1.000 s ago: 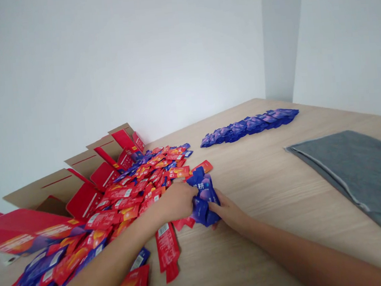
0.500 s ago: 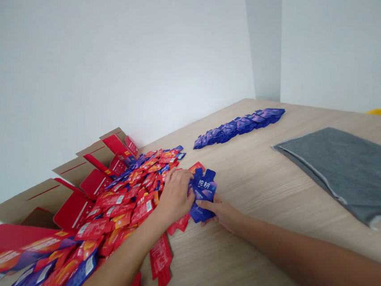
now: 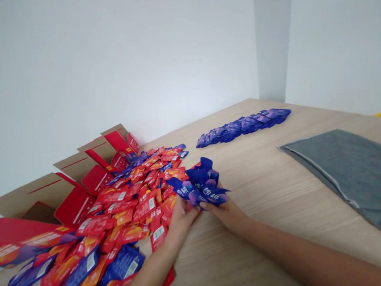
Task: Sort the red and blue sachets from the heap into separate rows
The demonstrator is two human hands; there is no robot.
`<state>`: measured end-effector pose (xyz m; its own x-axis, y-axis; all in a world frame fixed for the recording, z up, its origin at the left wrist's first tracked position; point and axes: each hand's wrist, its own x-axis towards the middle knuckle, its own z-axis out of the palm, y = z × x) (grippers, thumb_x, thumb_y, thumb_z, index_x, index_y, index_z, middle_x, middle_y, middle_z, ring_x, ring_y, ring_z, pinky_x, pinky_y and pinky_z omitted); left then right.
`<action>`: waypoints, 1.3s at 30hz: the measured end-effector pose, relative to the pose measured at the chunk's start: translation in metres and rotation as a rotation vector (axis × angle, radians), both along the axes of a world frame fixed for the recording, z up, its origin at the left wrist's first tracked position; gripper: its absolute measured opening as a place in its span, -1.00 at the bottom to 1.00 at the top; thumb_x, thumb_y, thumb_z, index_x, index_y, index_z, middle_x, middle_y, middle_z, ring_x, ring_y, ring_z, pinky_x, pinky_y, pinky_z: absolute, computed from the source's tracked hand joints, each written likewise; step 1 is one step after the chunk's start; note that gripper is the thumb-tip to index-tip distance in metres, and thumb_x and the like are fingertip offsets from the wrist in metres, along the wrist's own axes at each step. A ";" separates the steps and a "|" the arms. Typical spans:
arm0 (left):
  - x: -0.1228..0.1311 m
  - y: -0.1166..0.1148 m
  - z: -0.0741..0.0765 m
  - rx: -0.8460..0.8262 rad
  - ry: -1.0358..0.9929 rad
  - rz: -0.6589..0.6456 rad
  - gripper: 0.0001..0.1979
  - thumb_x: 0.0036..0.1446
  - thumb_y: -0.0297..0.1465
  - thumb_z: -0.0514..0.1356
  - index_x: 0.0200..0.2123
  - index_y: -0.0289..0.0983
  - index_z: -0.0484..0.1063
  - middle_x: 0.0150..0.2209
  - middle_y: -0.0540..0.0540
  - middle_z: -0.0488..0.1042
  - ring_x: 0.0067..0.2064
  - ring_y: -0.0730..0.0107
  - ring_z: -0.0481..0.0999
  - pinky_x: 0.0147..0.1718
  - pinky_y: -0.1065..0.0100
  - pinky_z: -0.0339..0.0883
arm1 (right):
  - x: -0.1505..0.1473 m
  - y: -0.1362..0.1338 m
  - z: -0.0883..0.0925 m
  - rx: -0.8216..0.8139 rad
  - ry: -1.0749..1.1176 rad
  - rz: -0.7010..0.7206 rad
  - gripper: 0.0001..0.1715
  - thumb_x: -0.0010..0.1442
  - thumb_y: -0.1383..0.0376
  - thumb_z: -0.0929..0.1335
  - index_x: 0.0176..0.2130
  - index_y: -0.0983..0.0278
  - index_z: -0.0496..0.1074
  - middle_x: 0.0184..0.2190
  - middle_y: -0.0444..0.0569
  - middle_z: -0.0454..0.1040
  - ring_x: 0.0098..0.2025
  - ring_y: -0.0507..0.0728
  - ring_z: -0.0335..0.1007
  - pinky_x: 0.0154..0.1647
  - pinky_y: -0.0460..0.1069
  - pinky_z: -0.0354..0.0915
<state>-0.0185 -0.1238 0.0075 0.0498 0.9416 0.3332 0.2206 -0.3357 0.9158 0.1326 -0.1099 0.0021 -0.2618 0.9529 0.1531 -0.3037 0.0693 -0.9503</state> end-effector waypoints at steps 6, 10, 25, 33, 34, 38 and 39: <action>-0.001 -0.005 -0.031 -0.052 0.101 0.090 -0.48 -0.13 -0.61 0.08 -0.03 -0.24 0.16 0.00 -0.16 0.40 0.10 0.26 0.37 0.12 0.10 0.21 | 0.006 0.004 -0.010 0.254 -0.292 -0.103 -0.38 -0.20 0.30 0.49 -0.08 0.22 0.39 -0.09 0.03 0.45 0.01 0.27 0.31 0.10 0.20 0.19; 0.000 -0.004 -0.037 -0.085 0.114 0.064 -0.49 -0.10 -0.61 0.05 -0.01 -0.25 0.12 0.05 -0.19 0.37 0.13 0.27 0.34 0.13 0.09 0.19 | 0.005 0.009 -0.021 0.312 -0.377 -0.130 -0.40 -0.19 0.31 0.46 -0.09 0.25 0.36 -0.13 0.04 0.43 -0.04 0.25 0.33 0.05 0.19 0.22; 0.070 0.035 0.035 -0.140 0.042 0.095 -0.41 -0.14 -0.59 0.09 0.06 -0.26 0.26 0.07 -0.17 0.34 0.15 0.18 0.25 0.16 0.19 0.08 | 0.027 0.033 0.003 -0.135 0.160 -0.238 -0.53 -0.23 0.14 0.52 -0.26 0.24 0.48 -0.28 -0.04 0.58 -0.15 0.30 0.47 -0.04 0.18 0.31; 0.096 0.060 0.003 -0.276 -0.174 0.065 -0.29 -0.33 -0.69 0.05 0.04 -0.36 0.24 0.00 -0.20 0.40 0.07 0.17 0.34 0.08 0.27 0.16 | 0.062 0.071 -0.023 0.085 -0.184 -0.281 -0.16 -0.25 0.29 0.46 0.04 0.19 0.19 -0.08 -0.03 0.43 0.00 0.26 0.36 0.08 0.18 0.23; 0.096 0.062 -0.001 -0.293 -0.184 0.067 -0.29 -0.32 -0.69 0.04 0.05 -0.36 0.23 0.00 -0.19 0.39 0.06 0.19 0.34 0.07 0.27 0.17 | 0.061 0.072 -0.028 0.113 -0.227 -0.285 -0.16 -0.22 0.27 0.45 0.06 0.20 0.14 -0.07 -0.01 0.41 0.00 0.25 0.36 0.09 0.19 0.22; 0.090 0.063 -0.010 -0.258 -0.150 0.081 -0.37 -0.26 -0.69 0.02 -0.01 -0.33 0.24 -0.05 -0.16 0.40 0.03 0.26 0.36 0.07 0.31 0.17 | 0.057 0.072 -0.038 0.235 -0.375 -0.341 -0.22 -0.11 0.15 0.43 0.05 0.21 0.09 0.00 0.07 0.33 0.05 0.25 0.30 0.12 0.18 0.19; 0.088 0.062 -0.012 -0.241 -0.133 0.090 -0.38 -0.27 -0.69 0.02 -0.01 -0.33 0.24 -0.05 -0.17 0.40 0.03 0.26 0.35 0.08 0.31 0.16 | 0.056 0.071 -0.038 0.244 -0.400 -0.339 -0.23 -0.10 0.13 0.43 0.04 0.21 0.09 0.00 0.08 0.33 0.06 0.26 0.30 0.13 0.18 0.19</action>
<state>0.0690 -0.0622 -0.0047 -0.0662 0.9930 0.0977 0.1124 -0.0899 0.9896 0.1881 -0.0390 -0.0357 -0.0306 0.9431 0.3312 0.1538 0.3318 -0.9307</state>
